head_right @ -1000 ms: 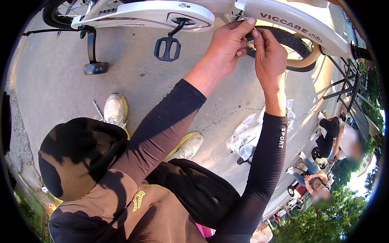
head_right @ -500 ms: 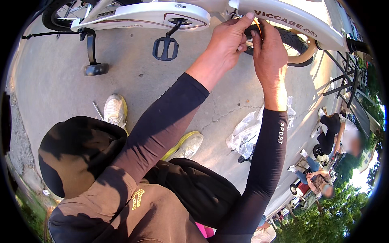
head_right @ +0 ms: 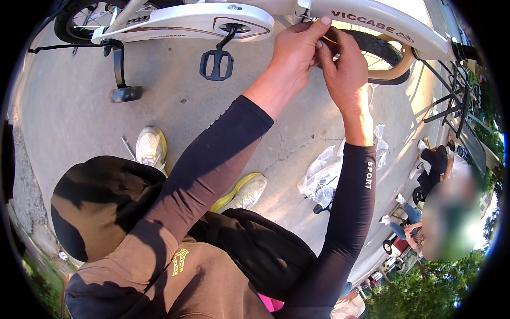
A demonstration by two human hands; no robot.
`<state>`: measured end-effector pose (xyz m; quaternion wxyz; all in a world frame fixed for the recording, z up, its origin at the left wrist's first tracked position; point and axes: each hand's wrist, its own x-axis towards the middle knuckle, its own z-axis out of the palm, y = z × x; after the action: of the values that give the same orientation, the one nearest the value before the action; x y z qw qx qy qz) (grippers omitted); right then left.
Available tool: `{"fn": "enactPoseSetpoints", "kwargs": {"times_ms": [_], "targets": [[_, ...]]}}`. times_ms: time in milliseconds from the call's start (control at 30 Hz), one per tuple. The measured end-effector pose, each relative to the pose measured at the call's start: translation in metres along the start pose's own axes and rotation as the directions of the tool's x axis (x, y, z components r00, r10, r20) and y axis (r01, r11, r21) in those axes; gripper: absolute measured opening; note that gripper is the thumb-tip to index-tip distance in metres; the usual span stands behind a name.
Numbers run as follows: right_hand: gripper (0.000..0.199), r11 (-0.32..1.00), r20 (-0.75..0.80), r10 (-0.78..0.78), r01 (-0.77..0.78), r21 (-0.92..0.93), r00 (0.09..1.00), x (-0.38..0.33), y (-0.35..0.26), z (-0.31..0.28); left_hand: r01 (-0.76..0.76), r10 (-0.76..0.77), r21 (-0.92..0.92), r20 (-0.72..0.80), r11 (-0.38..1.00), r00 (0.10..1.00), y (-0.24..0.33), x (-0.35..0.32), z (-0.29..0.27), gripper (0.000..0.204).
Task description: The person assembles a white bicycle outdoors, using a screwdriver to tighten the seat post and a wrench to secure the handlebars. The person adjusts the seat height and tightens the seat clamp, then moves to the front to secure the handlebars while another person assists by holding the bike steady.
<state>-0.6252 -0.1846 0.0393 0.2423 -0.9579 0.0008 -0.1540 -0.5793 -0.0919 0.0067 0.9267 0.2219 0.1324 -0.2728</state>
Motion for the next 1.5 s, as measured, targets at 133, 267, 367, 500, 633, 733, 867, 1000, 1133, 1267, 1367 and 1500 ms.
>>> {"fn": "enactPoseSetpoints", "kwargs": {"times_ms": [133,267,367,500,633,733,867,1000,1133,1267,1367,1500], "targets": [[0.025,0.985,0.059,0.147,-0.141,-0.098,0.987,0.002,0.006,-0.003,0.11,-0.109,0.083,-0.015,0.99,0.994,0.004,0.0,-0.003,0.03],[0.023,0.49,0.382,0.532,-0.643,0.589,0.756,0.026,-0.01,-0.02,0.144,-0.142,-0.005,0.142,0.99,0.98,0.008,0.003,-0.012,0.029],[0.025,0.162,0.54,0.496,-0.684,0.711,0.679,0.027,0.005,-0.026,0.237,-0.218,-0.068,0.214,0.969,0.952,0.002,0.008,-0.011,0.028],[0.032,0.086,0.568,0.52,-0.7,0.709,0.638,0.021,0.018,-0.02,0.134,-0.127,-0.033,0.164,0.99,0.978,-0.001,0.006,-0.006,0.026],[0.034,0.987,0.007,0.15,-0.15,0.059,0.989,0.01,-0.005,-0.009,0.119,-0.119,0.014,-0.004,0.993,0.993,0.002,0.008,0.001,0.032],[0.033,0.965,-0.058,0.188,-0.195,-0.178,0.98,0.007,-0.005,-0.007,0.073,-0.07,0.078,-0.042,0.994,0.997,0.001,0.004,0.006,0.031],[0.028,0.568,0.355,0.639,-0.729,0.381,0.683,0.025,0.007,-0.017,0.057,-0.064,0.06,0.117,0.997,0.991,-0.001,0.002,-0.01,0.029],[0.03,0.368,0.487,0.6,-0.759,0.536,0.635,0.022,0.026,-0.022,0.064,-0.077,0.175,0.071,0.982,0.994,-0.003,0.003,-0.007,0.034],[0.033,0.923,0.055,0.351,-0.356,0.148,0.935,0.009,0.008,-0.001,-0.012,0.016,0.135,-0.027,0.991,1.0,-0.008,0.006,0.0,0.028],[0.024,0.98,-0.005,0.032,-0.033,-0.194,0.999,0.0,0.007,-0.006,-0.121,0.125,0.233,-0.001,0.965,0.992,-0.014,0.012,0.001,0.029],[0.026,0.984,0.065,0.176,-0.176,-0.002,0.982,0.003,0.017,-0.005,0.181,-0.185,0.285,-0.013,0.941,0.983,-0.003,0.017,-0.002,0.031],[0.029,0.736,0.272,0.384,-0.47,0.487,0.882,0.018,0.012,-0.015,0.087,-0.099,0.074,0.181,0.993,0.979,0.0,0.009,-0.015,0.032]]}}
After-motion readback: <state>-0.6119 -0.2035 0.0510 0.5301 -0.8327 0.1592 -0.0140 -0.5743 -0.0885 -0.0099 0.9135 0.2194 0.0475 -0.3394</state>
